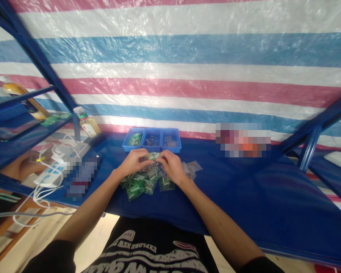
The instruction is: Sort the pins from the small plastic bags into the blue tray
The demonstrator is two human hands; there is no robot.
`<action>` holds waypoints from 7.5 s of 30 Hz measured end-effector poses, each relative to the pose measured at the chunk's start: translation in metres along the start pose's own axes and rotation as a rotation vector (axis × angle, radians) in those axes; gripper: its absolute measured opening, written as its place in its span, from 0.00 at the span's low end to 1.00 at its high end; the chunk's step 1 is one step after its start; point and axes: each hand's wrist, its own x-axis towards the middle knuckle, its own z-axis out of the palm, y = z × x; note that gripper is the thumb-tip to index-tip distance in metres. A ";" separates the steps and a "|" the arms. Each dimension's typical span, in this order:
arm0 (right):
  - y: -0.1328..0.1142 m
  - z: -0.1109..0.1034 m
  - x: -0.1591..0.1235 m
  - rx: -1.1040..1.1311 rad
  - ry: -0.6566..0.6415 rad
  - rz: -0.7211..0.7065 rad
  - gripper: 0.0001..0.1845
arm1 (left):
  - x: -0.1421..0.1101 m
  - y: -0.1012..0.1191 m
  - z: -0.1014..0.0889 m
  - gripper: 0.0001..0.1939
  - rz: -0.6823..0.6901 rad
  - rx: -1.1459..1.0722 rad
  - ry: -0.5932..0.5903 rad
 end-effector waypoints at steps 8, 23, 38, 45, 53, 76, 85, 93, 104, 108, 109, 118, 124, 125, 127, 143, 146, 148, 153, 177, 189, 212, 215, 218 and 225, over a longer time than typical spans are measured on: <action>-0.002 -0.001 0.000 0.001 0.004 0.000 0.14 | 0.001 0.002 -0.001 0.22 -0.012 0.019 -0.015; -0.006 -0.003 0.000 0.062 0.003 -0.050 0.14 | 0.000 -0.002 0.001 0.23 -0.025 0.050 -0.027; -0.009 -0.005 0.002 0.260 0.020 0.095 0.19 | 0.000 0.003 0.001 0.22 -0.025 -0.017 -0.068; -0.014 -0.008 0.003 0.350 0.000 0.165 0.21 | 0.001 0.003 0.002 0.16 -0.087 -0.155 -0.005; -0.009 -0.003 0.003 0.389 0.028 0.147 0.15 | 0.001 0.001 0.002 0.14 -0.118 -0.180 -0.010; 0.001 0.001 0.003 0.342 0.076 0.204 0.14 | 0.002 0.000 0.008 0.16 -0.126 -0.186 -0.012; 0.005 0.008 0.002 0.357 0.028 0.232 0.12 | 0.002 -0.002 0.010 0.18 -0.201 -0.275 0.037; 0.007 0.007 0.004 0.449 0.133 0.239 0.24 | 0.004 -0.010 0.008 0.13 -0.178 -0.238 0.268; 0.008 0.006 0.002 0.405 0.113 0.245 0.18 | -0.004 -0.055 -0.021 0.24 -0.441 0.193 0.392; 0.007 0.006 0.001 0.405 0.105 0.244 0.16 | -0.007 -0.071 -0.019 0.23 -0.445 0.275 0.252; 0.007 0.006 0.001 0.406 0.103 0.240 0.16 | -0.007 -0.072 -0.018 0.23 -0.439 0.293 0.237; 0.001 0.000 0.001 0.069 0.025 0.045 0.10 | -0.005 -0.059 -0.023 0.24 -0.446 0.438 0.267; 0.004 0.004 -0.003 -0.319 -0.174 -0.132 0.15 | -0.001 -0.063 -0.020 0.24 -0.448 0.520 0.219; 0.005 0.005 -0.003 -0.345 -0.194 -0.141 0.16 | -0.001 -0.065 -0.019 0.24 -0.461 0.521 0.211; 0.008 0.007 -0.004 -0.376 -0.212 -0.151 0.16 | -0.002 -0.067 -0.018 0.23 -0.480 0.514 0.199; 0.015 0.009 -0.002 -0.375 -0.249 -0.152 0.06 | -0.003 -0.048 -0.019 0.21 -0.338 0.512 0.421; 0.015 0.009 -0.002 -0.371 -0.255 -0.153 0.05 | -0.003 -0.030 -0.019 0.19 -0.210 0.405 0.454; 0.015 0.009 -0.002 -0.369 -0.261 -0.155 0.05 | -0.002 -0.020 -0.017 0.18 -0.111 0.322 0.430; 0.013 0.007 -0.002 -0.370 -0.260 -0.158 0.06 | -0.001 -0.005 -0.012 0.17 0.014 0.216 0.303; 0.000 -0.003 0.001 -0.324 -0.044 -0.126 0.11 | 0.003 0.001 -0.004 0.14 0.160 0.131 0.042; -0.003 0.000 -0.002 -0.227 -0.050 -0.187 0.11 | 0.002 -0.002 0.002 0.13 0.147 0.149 0.007; -0.007 0.002 -0.005 -0.197 -0.019 -0.145 0.13 | 0.003 0.007 0.005 0.14 0.172 0.116 -0.006; -0.006 0.002 -0.004 -0.207 -0.028 -0.139 0.13 | 0.003 0.008 0.004 0.13 0.177 0.121 -0.011; -0.006 0.001 -0.004 -0.229 -0.035 -0.138 0.14 | 0.003 0.009 0.004 0.13 0.182 0.120 -0.011; -0.004 0.000 -0.005 -0.197 -0.024 -0.150 0.11 | 0.003 0.009 0.004 0.13 0.173 0.111 -0.017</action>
